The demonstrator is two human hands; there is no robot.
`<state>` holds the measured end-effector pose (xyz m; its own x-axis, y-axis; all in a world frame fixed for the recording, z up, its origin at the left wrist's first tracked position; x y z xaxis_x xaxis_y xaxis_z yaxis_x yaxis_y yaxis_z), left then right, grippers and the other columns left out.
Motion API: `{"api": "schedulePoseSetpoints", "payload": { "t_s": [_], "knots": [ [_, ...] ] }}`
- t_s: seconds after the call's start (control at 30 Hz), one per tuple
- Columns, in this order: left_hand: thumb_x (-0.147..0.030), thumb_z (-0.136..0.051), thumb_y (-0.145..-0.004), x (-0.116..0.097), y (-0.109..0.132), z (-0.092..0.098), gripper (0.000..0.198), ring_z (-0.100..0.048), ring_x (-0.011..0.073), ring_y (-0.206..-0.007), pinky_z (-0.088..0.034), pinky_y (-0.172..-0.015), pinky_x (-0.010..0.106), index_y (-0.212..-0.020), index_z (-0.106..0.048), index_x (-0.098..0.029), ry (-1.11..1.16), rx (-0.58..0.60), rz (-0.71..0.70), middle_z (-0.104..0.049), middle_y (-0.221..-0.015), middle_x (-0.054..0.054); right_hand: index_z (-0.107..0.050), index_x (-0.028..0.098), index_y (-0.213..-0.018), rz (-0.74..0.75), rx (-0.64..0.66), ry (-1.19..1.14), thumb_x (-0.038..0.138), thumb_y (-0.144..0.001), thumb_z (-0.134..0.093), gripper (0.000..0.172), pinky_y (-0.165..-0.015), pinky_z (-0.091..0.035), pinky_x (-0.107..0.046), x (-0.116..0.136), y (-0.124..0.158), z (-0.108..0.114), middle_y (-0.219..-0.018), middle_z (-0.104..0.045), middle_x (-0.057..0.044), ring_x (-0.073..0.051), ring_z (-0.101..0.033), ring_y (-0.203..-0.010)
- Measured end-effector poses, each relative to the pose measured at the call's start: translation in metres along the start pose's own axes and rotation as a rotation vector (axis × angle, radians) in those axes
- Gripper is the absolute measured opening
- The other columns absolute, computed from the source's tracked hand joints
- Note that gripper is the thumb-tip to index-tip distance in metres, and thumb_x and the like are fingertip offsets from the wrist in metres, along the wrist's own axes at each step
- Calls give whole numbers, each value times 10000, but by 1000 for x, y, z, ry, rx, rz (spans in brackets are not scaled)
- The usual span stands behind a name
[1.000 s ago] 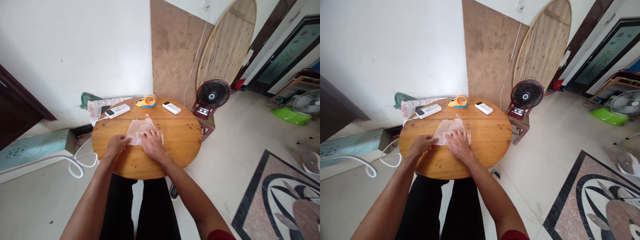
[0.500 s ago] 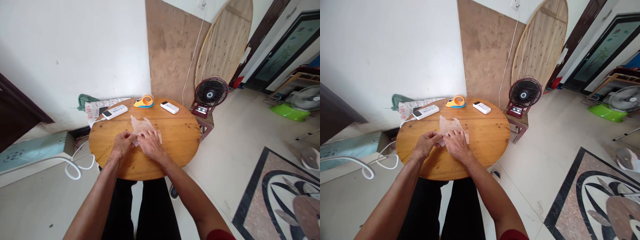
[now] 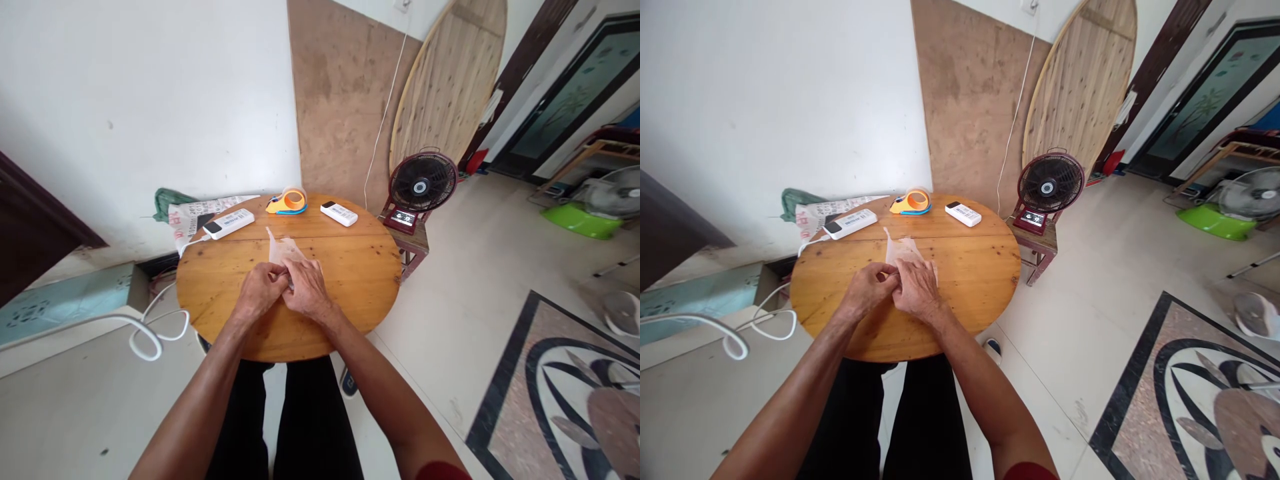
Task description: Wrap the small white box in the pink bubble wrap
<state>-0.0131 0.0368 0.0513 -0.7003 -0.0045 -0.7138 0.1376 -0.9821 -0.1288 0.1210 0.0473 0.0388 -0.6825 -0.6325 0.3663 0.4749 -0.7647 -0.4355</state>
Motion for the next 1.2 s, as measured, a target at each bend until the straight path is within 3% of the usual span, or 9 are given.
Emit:
{"api": "schedulePoseSetpoints", "payload": {
  "t_s": [0.1, 0.23, 0.53, 0.7, 0.8, 0.93, 1.07, 1.2],
  "knots": [
    [-261, -522, -695, 1, 3, 4, 334, -590, 171, -751, -441, -701, 273, -948, -716, -164, -43, 55, -120, -669, -883, 49, -501, 160, -1278, 24, -43, -46, 181, -744, -537, 535, -979, -327, -396, -2, 0, -1, -1185, -626, -124, -268, -521, -1116],
    [-218, -449, -773, 9, 2, 3, 300, -593, 186, -827, -460, -755, 299, -895, -717, -159, -68, 78, -296, -652, -948, 82, -516, 151, -1234, 30, -119, -89, 116, -711, -496, 525, -995, -345, -368, -4, 0, -1, -1262, -583, -126, -249, -497, -1193],
    [-159, -509, -818, 12, 0, -3, 190, -584, 219, -958, -474, -902, 349, -822, -697, -186, -195, -58, -553, -677, -1020, 73, -550, 158, -1121, -4, -188, -136, 75, -713, -451, 428, -942, -376, -348, -12, 0, -7, -1065, -667, -96, -229, -591, -1030],
    [-114, -506, -810, 8, 4, -7, 180, -595, 230, -987, -503, -880, 354, -797, -673, -179, -222, -69, -550, -698, -1029, 85, -571, 166, -1081, -14, -192, -139, 93, -741, -450, 368, -930, -386, -337, -10, -2, -4, -1015, -677, -87, -222, -599, -987],
    [-103, -498, -804, 5, 5, -8, 181, -598, 239, -1018, -507, -888, 365, -810, -660, -184, -239, -49, -518, -699, -1050, 89, -581, 174, -1089, -49, -228, -122, 119, -777, -447, 344, -962, -383, -333, -14, -2, 0, -1102, -665, -97, -217, -586, -1053],
    [-85, -480, -790, 2, 4, -8, 183, -602, 238, -1029, -502, -892, 359, -801, -630, -188, -256, -4, -502, -699, -1044, 92, -574, 181, -1154, -233, -275, -48, 152, -796, -472, 374, -1025, -351, -353, -28, -1, 3, -1243, -611, -104, -227, -524, -1187],
    [-79, -474, -773, 2, 0, -7, 178, -600, 230, -1037, -491, -890, 337, -785, -605, -199, -266, 38, -487, -698, -1013, 85, -530, 167, -1262, -454, -182, -22, 221, -819, -524, 447, -1057, -338, -374, -41, 0, 4, -1315, -579, -117, -245, -500, -1237],
    [-81, -456, -782, 1, -3, -6, 182, -595, 219, -1046, -473, -894, 311, -776, -591, -202, -294, 81, -479, -694, -952, 82, -499, 161, -1322, -582, -40, -34, 338, -868, -530, 488, -1020, -384, -345, -46, -2, 5, -1299, -610, -118, -235, -553, -1198]
  ]
}}
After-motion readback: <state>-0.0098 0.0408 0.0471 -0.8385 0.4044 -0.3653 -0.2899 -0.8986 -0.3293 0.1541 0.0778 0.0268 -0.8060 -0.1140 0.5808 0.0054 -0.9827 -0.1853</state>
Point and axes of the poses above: each hand's wrist, its own y-axis away from the middle knuckle, its own z-axis out of the back of the hand, x = y × z, the point moved 2 cm from there along -y, towards the middle knuckle
